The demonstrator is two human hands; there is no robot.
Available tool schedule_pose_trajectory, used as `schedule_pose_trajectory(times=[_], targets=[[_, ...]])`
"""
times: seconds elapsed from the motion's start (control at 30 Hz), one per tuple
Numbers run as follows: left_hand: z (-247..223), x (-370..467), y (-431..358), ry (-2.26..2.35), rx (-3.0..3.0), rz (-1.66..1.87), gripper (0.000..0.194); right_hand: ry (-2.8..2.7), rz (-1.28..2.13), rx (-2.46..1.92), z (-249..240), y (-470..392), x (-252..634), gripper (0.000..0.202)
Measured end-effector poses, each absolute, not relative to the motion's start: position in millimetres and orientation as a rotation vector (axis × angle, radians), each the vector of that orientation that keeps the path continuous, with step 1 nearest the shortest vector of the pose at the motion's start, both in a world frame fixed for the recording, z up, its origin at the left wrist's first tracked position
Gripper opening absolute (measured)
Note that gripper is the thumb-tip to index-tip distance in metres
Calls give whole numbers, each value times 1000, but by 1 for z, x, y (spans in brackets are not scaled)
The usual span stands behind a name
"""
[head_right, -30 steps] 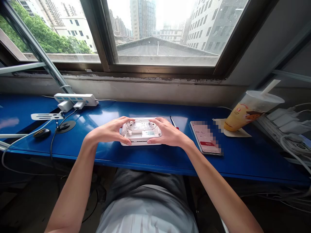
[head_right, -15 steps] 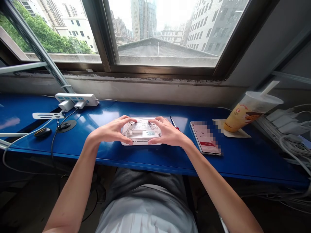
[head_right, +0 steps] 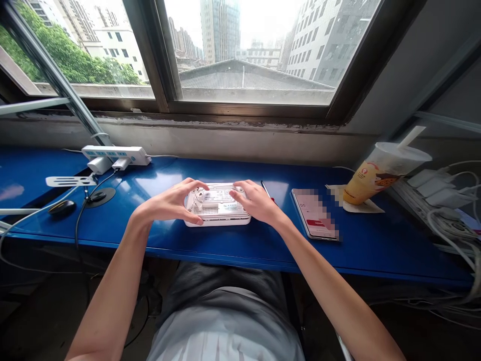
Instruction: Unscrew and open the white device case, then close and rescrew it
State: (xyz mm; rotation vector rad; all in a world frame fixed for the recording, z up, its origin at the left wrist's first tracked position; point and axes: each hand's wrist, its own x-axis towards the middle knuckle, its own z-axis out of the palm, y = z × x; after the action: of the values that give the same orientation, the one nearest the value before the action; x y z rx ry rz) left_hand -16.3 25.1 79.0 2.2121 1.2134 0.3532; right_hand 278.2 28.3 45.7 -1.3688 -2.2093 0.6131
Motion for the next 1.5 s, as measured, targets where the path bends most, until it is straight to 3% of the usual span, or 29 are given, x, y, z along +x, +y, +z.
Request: schedule_pose_trajectory(times=[0.23,0.77,0.97,1.17,1.5], targets=[[77,-16,25,1208,2227,371,78,-2175,440,-1420,38,23,260,51],[78,-10,22,1216,2209,340,72,-2274,264,-1386,28,27,262,57],[76,-9,24,1240,2230,318,80,-2376,259,-1365,32,24,262,63],[73,-16,25,1263,2218,312,109,-2422,346,-1403,34,22,263,78],[66,-37,28,1119,2058,394,115,-2498,385,-1374,36,20,271,100]])
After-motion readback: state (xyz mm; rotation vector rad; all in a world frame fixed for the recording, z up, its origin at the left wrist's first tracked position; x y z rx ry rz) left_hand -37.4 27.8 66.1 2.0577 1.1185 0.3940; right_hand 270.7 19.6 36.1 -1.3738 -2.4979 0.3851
